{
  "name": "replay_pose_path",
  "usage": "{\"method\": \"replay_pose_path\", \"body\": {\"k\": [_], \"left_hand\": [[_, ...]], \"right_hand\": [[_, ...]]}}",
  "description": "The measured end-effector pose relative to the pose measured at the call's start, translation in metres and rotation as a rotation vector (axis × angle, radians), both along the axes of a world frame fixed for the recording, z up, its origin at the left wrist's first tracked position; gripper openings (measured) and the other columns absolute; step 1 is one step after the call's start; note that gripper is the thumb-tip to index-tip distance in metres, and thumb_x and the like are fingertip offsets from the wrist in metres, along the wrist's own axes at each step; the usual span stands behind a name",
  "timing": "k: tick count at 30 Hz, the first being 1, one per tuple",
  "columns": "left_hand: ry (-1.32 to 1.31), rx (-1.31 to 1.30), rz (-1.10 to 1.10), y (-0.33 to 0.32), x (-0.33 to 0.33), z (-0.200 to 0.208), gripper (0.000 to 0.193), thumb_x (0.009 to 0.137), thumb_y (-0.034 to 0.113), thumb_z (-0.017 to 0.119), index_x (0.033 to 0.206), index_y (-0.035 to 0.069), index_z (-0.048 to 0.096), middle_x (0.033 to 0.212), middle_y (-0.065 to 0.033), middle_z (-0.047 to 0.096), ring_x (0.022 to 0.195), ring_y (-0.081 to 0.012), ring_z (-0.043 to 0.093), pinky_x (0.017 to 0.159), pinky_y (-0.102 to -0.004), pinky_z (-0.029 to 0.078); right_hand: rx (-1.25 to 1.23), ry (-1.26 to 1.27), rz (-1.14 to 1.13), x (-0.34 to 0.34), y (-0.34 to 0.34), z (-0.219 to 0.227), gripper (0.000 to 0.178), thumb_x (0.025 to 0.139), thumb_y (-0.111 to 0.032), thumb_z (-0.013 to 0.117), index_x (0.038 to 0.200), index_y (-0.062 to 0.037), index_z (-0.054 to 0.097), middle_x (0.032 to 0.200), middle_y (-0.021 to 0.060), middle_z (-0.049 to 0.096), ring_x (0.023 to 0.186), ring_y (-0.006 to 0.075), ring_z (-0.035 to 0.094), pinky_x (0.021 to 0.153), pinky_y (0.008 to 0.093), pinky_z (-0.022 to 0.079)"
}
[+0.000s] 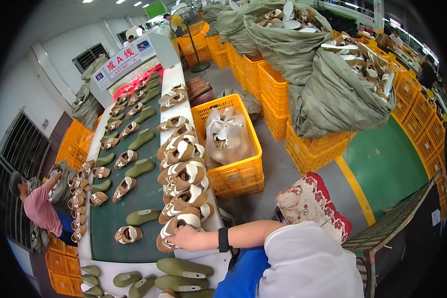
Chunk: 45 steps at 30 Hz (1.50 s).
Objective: Sorting and pairing green shoe lasts with assembled shoes on a manufacturing production line.
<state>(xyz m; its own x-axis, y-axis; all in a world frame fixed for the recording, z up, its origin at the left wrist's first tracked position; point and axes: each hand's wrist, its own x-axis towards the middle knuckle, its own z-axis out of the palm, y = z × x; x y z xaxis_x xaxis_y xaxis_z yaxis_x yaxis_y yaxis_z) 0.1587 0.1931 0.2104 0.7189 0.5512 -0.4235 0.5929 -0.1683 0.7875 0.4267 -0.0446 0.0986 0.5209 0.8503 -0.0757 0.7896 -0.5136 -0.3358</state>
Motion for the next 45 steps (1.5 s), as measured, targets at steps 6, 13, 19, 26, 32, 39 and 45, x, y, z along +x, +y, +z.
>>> {"method": "replay_pose_path", "body": {"k": [6, 13, 19, 26, 32, 39, 45], "left_hand": [[-0.142, -0.255, 0.002, -0.066, -0.019, -0.010, 0.037, 0.082, 0.005, 0.056, 0.117, 0.000, 0.045, 0.101, -0.0089, 0.058, 0.082, -0.0178, 0.058, 0.067, -0.0279, 0.049], [-0.077, -0.687, -0.305, -0.114, 0.019, -0.036, 0.050, 0.082, 0.012, 0.055, 0.125, -0.002, 0.036, 0.110, -0.0117, 0.054, 0.097, -0.0198, 0.055, 0.083, -0.0351, 0.045], [-0.218, -0.730, -0.192, -0.105, 0.016, -0.059, 0.057, 0.079, 0.022, 0.060, 0.127, 0.004, 0.037, 0.116, -0.0108, 0.050, 0.107, -0.0239, 0.048, 0.094, -0.0430, 0.036], [-0.570, -0.858, -0.230, -0.150, 0.070, -0.048, 0.058, 0.085, 0.034, 0.053, 0.132, 0.009, 0.030, 0.128, -0.0062, 0.042, 0.116, -0.0215, 0.042, 0.095, -0.0391, 0.038], [-0.385, -0.860, -0.043, -0.171, 0.043, -0.087, 0.055, 0.086, 0.030, 0.052, 0.132, 0.008, 0.030, 0.125, -0.0066, 0.044, 0.109, -0.0183, 0.048, 0.088, -0.0337, 0.044], [-0.556, -0.873, -0.008, -0.176, 0.044, -0.083, 0.054, 0.088, 0.028, 0.051, 0.132, 0.008, 0.029, 0.131, -0.0081, 0.038, 0.116, -0.0208, 0.042, 0.094, -0.0415, 0.039], [-0.602, -0.275, 0.255, -0.111, 0.036, -0.106, 0.037, 0.086, 0.015, 0.052, 0.120, 0.003, 0.043, 0.108, -0.0109, 0.055, 0.098, -0.0195, 0.054, 0.087, -0.0317, 0.043]], "right_hand": [[0.804, -0.098, 0.494, -0.031, -0.020, 0.076, 0.090, 0.053, -0.016, 0.076, 0.130, -0.0169, 0.031, 0.133, 0.0208, 0.026, 0.120, 0.0370, 0.032, 0.093, 0.0473, 0.033], [0.432, 0.236, 0.715, -0.006, -0.050, 0.079, 0.058, 0.062, -0.024, 0.071, 0.116, -0.0153, 0.049, 0.112, 0.0138, 0.048, 0.105, 0.0327, 0.047, 0.089, 0.0394, 0.038], [0.648, 0.548, 0.517, 0.007, -0.061, 0.056, 0.024, 0.079, -0.018, 0.054, 0.098, -0.0035, 0.059, 0.092, 0.0122, 0.062, 0.087, 0.0267, 0.058, 0.078, 0.0347, 0.045], [0.309, 0.802, 0.512, 0.049, -0.079, 0.038, 0.042, 0.092, -0.024, 0.041, 0.128, -0.0027, 0.035, 0.106, 0.0076, 0.053, 0.094, 0.0116, 0.049, 0.083, 0.0254, 0.040], [0.167, 1.065, 0.405, -0.003, -0.087, 0.005, 0.049, 0.088, -0.031, 0.050, 0.126, -0.0018, 0.037, 0.114, 0.0090, 0.048, 0.104, 0.0146, 0.045, 0.090, 0.0288, 0.037], [0.425, 0.876, 0.488, -0.001, -0.077, 0.017, 0.044, 0.080, -0.033, 0.061, 0.109, -0.0006, 0.051, 0.092, 0.0083, 0.055, 0.092, 0.0178, 0.052, 0.081, 0.0310, 0.042], [0.500, 0.571, -0.124, 0.114, -0.055, 0.086, 0.042, 0.080, -0.040, 0.060, 0.101, -0.0034, 0.059, 0.084, 0.0055, 0.061, 0.076, 0.0138, 0.055, 0.068, 0.0265, 0.046]]}}
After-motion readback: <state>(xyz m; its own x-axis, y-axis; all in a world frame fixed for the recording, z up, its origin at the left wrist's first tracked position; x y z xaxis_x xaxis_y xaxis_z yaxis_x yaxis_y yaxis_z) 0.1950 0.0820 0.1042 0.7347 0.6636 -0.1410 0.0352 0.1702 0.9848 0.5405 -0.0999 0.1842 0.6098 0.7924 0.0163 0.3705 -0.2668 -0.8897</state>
